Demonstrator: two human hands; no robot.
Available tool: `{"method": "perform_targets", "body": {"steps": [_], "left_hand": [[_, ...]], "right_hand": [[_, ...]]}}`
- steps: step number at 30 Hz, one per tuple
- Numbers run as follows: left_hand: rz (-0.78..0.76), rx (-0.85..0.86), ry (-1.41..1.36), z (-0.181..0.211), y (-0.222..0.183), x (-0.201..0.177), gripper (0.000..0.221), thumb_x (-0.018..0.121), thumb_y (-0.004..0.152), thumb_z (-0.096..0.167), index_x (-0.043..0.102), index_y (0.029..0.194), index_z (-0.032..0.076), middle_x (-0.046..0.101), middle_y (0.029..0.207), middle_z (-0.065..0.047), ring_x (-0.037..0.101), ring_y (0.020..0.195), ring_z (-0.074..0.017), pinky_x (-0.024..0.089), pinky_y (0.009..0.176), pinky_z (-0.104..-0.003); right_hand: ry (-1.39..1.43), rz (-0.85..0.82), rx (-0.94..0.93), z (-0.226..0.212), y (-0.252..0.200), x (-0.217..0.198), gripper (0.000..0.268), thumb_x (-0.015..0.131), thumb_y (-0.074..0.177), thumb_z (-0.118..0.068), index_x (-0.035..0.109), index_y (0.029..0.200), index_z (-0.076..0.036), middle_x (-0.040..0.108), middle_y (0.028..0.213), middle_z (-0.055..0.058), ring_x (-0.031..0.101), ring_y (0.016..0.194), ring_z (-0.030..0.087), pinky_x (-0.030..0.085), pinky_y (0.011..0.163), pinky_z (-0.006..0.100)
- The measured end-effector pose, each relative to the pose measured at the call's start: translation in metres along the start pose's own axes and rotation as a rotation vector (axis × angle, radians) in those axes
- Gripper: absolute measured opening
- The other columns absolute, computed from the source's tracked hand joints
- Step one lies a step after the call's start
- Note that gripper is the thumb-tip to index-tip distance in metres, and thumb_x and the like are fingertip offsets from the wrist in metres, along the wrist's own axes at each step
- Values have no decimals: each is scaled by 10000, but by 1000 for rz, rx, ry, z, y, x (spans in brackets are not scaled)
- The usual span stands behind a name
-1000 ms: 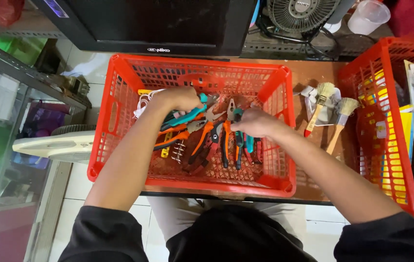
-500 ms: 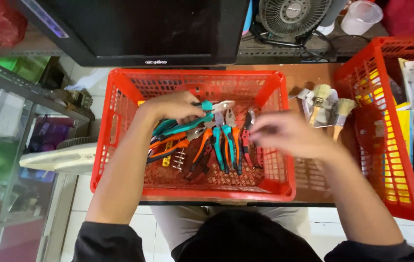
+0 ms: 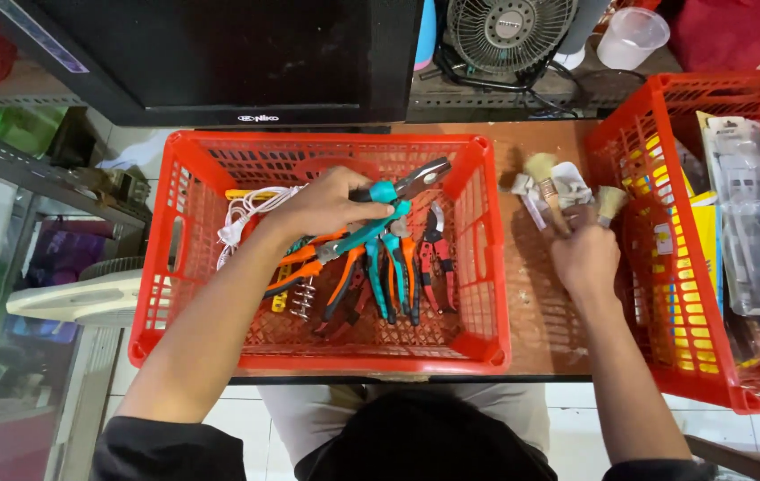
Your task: Sorting and cleaning various hand tools like pliers and brushes in a plastic basket on a workbench.
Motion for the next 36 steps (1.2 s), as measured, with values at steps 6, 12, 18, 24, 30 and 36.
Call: {"method": "perform_targets", "body": {"steps": [6,12,18,24,30,36], "left_hand": [[97,40,-163,-19,12,4,228,753,911,288,794,878,67,739,725,-85,738,679,-210,595,612,-328],[221,55,-418,-28,14,2,225,780,900,222,762,906,-1,750,825,-146,744,768,-227,625,697,-333],[319,10,-599,-1,11,9,242,824,837,275,692,862,75,707,824,-54,736,735,-155,550,671,-271],[326,61,-775,59,-22,7,250,831,848,198,609,833,82,533,727,6,636,576,-113,490,534,-240],[422,172,-628,14,1,21,324,902,796,249,615,743,108,503,594,31,553,535,-54,393,501,-184],[421,175,-731,25,0,47,374,897,766,116,540,654,128,470,493,-13,492,425,-119,404,423,-224]], "right_hand": [[769,461,-271,-8,-31,-38,255,743,945,50,711,1192,-10,723,1031,217,689,974,306,539,888,435],[1114,361,-208,-27,-52,-71,263,676,966,93,615,1197,-16,705,1011,176,660,816,218,574,763,344],[1314,431,-221,-56,-66,-100,282,785,840,61,735,1108,-11,720,1063,116,655,845,104,569,701,236],[1781,306,-264,-74,-49,-114,181,724,906,-55,700,1080,-12,641,777,63,540,594,92,424,526,186],[1729,299,-432,-132,-64,-122,224,537,1070,-172,606,1174,13,574,841,86,627,563,157,530,488,260],[1524,209,-722,-160,-73,-112,217,455,1083,-91,522,1182,90,503,825,154,678,603,282,597,553,354]]}}
Point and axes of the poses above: each hand's wrist, its own y-axis towards the middle knuckle, its own x-axis out of the palm, z = x × y, the point moved 5 cm from there along y, towards the middle knuckle
